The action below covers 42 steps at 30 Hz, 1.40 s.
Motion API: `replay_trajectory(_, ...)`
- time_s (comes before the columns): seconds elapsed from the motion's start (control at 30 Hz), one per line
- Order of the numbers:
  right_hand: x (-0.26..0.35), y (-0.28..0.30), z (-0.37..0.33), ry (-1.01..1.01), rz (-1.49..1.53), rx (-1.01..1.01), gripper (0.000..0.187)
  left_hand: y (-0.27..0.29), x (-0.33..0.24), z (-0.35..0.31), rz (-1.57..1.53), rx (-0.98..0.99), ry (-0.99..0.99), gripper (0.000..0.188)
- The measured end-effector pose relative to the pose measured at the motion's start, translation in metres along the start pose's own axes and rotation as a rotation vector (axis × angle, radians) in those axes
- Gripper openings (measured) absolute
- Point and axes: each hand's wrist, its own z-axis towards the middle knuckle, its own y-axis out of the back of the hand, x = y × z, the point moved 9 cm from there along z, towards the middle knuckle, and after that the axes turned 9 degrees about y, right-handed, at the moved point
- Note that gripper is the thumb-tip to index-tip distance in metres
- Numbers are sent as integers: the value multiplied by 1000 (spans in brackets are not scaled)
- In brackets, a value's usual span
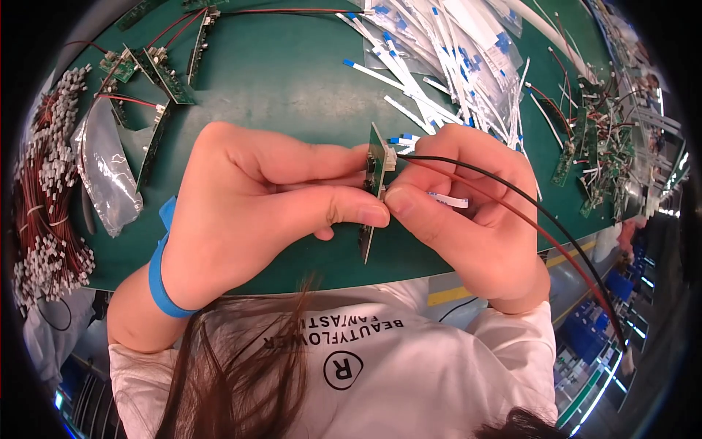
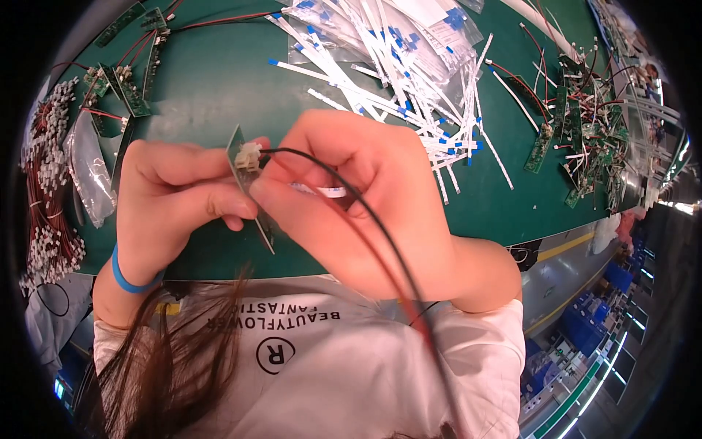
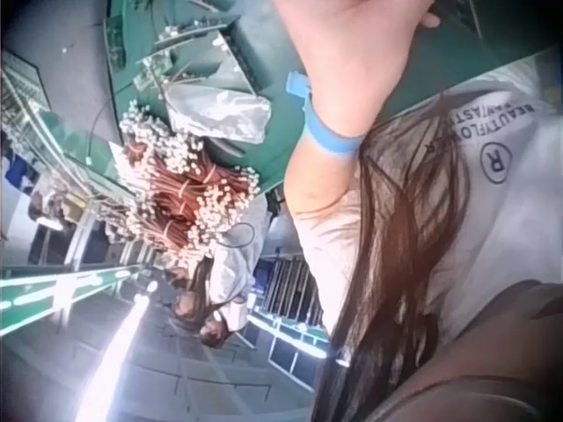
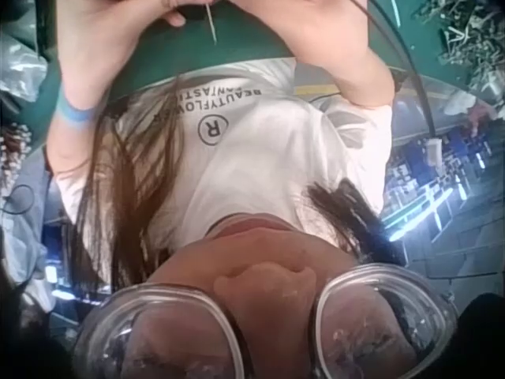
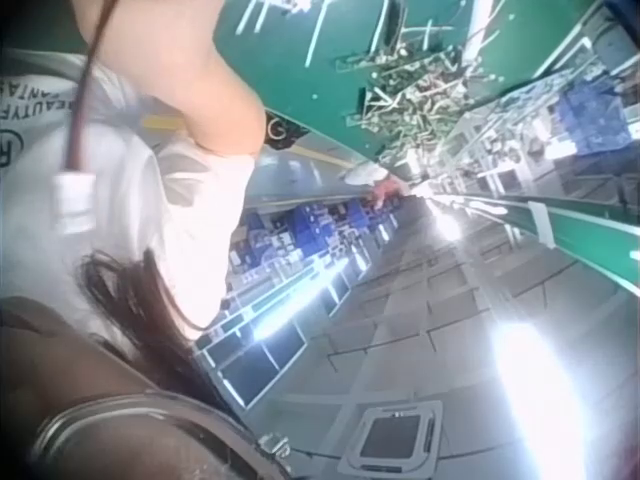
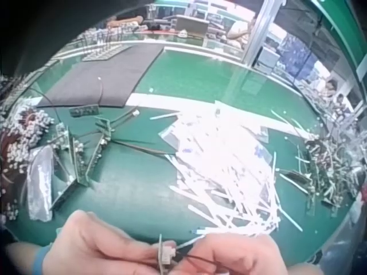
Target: The person repeatedly plugs ribbon cables into connectors on circuit boards by hand and sets the assembled boards on the table.
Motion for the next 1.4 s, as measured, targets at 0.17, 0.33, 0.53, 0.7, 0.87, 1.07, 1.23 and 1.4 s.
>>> replay_trajectory(0.17,20,-8,1,149,-155,118,27,0,-5,-7,-196,-6,-25,35)
replay_trajectory(0.33,20,0,1,21,-31,9,23,-2,-6,-5,-311,43,-11,38)
replay_trajectory(0.53,14,-1,1,-71,-66,61,14,-1,-6,-8,-277,24,10,38)
replay_trajectory(0.7,6,-4,1,-80,-11,21,12,2,-3,-8,-218,-9,-6,38)
replay_trajectory(0.87,5,-3,-2,-57,-56,45,13,2,-4,-6,-143,-21,-34,36)
replay_trajectory(1.07,6,-7,0,-50,-8,56,13,1,-6,-6,-105,-29,-73,36)
replay_trajectory(1.23,6,-8,-1,-43,-27,59,14,1,-7,-7,-73,-43,-93,35)
replay_trajectory(1.4,5,-8,-1,-20,-58,75,14,1,-8,-7,-67,-46,-104,34)
